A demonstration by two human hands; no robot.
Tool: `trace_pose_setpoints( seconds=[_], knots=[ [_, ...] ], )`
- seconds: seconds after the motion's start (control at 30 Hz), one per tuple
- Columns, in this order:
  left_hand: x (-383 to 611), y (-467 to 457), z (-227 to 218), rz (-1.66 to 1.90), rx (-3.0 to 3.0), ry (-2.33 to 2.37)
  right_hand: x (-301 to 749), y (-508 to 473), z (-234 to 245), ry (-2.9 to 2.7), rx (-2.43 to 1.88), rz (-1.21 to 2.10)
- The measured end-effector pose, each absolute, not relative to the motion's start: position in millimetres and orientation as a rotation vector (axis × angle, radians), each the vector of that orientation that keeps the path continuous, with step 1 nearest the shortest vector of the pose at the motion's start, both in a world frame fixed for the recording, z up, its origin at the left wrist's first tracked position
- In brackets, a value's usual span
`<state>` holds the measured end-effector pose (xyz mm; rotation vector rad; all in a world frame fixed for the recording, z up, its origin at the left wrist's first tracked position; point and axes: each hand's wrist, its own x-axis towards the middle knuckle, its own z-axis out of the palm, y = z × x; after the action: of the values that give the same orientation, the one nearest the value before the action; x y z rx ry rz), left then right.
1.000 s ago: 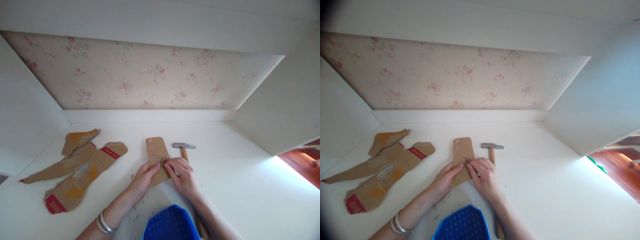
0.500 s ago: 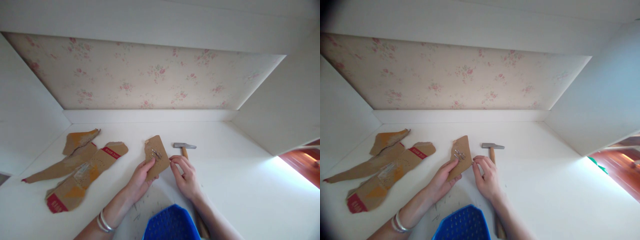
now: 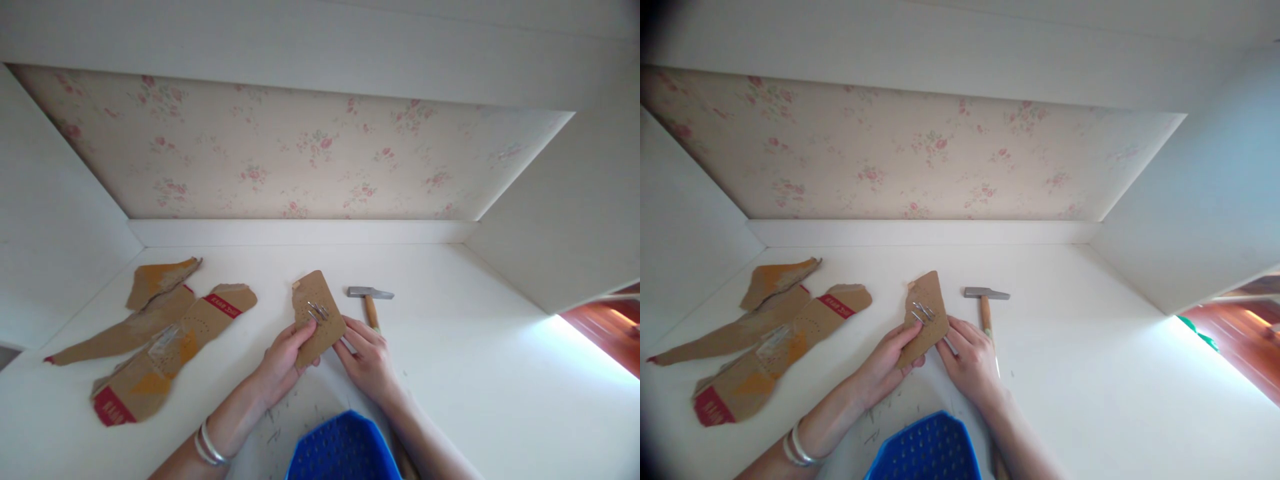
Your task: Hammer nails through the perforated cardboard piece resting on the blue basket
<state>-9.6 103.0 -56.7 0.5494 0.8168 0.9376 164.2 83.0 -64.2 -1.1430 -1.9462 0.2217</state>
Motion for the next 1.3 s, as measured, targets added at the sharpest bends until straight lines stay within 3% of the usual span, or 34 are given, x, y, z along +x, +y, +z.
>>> trace_pose_setpoints(
  seconds=[0.37,1.3],
  knots=[
    [-12.6,102.6,-60.5,0.849,0.631,0.766,165.2,86.2,-66.6,-1.883,-1.168,0.213],
    [-11.1,101.5,-58.2,1.014,0.309,0.758,159.4,86.5,-61.2,-1.779,-1.186,0.298]
  ],
)
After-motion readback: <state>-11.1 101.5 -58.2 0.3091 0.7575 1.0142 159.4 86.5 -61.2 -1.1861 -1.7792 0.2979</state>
